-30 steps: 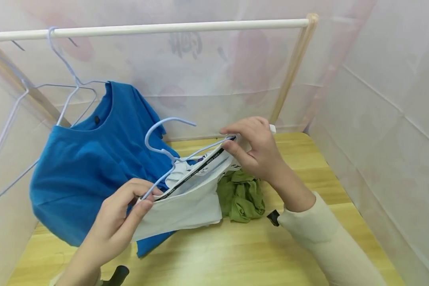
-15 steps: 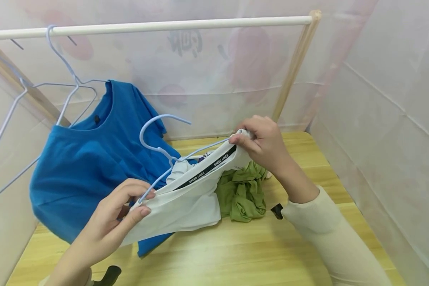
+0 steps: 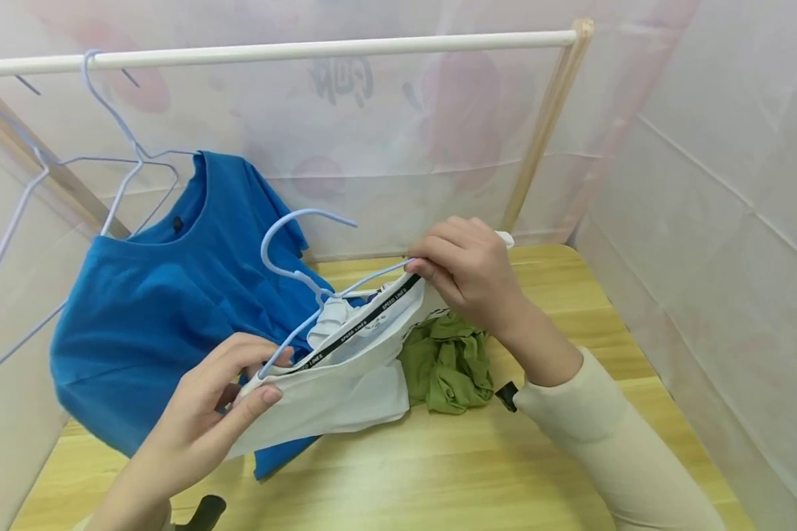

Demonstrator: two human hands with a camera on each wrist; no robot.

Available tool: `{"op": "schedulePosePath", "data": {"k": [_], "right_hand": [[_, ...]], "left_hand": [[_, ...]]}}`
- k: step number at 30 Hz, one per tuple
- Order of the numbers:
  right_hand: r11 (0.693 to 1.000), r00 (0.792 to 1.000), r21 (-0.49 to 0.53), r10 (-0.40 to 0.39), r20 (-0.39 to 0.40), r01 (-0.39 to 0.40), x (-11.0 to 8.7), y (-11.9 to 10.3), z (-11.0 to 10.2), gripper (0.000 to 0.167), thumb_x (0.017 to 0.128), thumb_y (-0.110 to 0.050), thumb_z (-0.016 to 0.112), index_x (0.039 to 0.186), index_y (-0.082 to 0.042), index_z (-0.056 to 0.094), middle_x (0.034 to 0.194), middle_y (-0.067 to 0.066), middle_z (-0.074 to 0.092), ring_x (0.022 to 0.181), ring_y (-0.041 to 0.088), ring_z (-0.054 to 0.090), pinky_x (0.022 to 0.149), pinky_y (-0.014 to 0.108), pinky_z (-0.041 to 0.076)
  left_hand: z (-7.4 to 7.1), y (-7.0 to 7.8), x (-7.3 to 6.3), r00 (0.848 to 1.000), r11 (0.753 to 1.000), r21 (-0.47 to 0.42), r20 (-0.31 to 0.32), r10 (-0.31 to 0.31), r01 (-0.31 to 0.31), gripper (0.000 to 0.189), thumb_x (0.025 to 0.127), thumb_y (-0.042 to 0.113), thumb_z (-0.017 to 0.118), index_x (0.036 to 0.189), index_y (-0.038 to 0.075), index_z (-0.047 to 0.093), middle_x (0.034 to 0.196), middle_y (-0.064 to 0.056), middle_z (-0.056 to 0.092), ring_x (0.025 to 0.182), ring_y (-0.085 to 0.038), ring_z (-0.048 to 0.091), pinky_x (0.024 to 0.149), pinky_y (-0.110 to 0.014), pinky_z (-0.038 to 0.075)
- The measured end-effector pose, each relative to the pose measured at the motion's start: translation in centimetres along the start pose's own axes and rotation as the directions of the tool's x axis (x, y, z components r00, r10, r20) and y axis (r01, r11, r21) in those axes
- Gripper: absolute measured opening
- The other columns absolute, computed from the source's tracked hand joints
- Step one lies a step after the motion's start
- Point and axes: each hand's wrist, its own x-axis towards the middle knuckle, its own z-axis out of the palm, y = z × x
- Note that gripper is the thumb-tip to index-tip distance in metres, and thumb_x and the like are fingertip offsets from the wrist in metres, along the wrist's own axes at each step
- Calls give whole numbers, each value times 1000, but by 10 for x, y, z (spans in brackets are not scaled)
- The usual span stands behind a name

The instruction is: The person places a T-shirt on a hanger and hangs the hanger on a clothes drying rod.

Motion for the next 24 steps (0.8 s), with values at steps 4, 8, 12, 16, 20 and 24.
{"op": "schedulePosePath", "data": {"k": [4, 8, 12, 16, 20, 24], "right_hand": [[999, 998, 5, 50, -41, -49, 1, 3, -2, 45, 101, -42, 54, 77, -6, 67, 68, 4, 61, 60, 19, 47, 60, 30, 25], [996, 992, 11, 94, -82, -93, 1, 5, -2, 47, 101, -43, 55, 76, -5, 66, 66, 5, 59, 60, 19, 46, 61, 29, 24], [993, 985, 0, 119, -125, -120, 4, 7, 0, 51, 100, -46, 54, 73, -4, 67, 62, 5, 55, 58, 21, 44, 62, 30, 25], [987, 972, 12, 158, -175, -158, 9, 12, 0, 54, 99, -49, 55, 75, -2, 67, 60, 7, 55, 59, 22, 42, 65, 28, 26], [984, 964, 50, 179, -197, -172, 13, 17, -2, 56, 98, -49, 56, 77, 1, 67, 61, 10, 57, 59, 22, 41, 64, 24, 27], [982, 960, 36, 187, -208, -184, 21, 21, -1, 58, 98, -52, 55, 77, 1, 67, 67, 13, 60, 64, 27, 45, 69, 24, 31]], "left_hand": [[-2, -1, -2, 999, 1000, 20, 37, -9, 8, 53, 95, 2, 65, 143, 19, 51, 125, 3, 58, 105, -10, 54, 75, -23, 55], [-2, 2, -2, 999, 999, 51, 40, -8, 6, 66, 95, 3, 65, 153, 21, 39, 125, 5, 56, 105, -10, 53, 74, -24, 55], [-1, 6, -2, 999, 997, 69, 31, -27, 25, 74, 94, 5, 67, 156, 23, 32, 130, 5, 55, 106, -10, 53, 74, -24, 56], [-1, 7, -1, 998, 997, 44, 25, -64, 62, 72, 97, 9, 65, 157, 27, 30, 143, 2, 52, 115, -14, 57, 79, -31, 60], [-5, 5, -3, 999, 999, 11, 2, -40, 40, 49, 99, 1, 55, 145, 19, 50, 131, 0, 62, 104, -14, 64, 76, -31, 60], [-10, 7, -4, 999, 1000, 28, -42, 3, -2, 38, 97, -5, 54, 129, 15, 64, 111, 2, 68, 91, -11, 63, 74, -29, 59]]}}
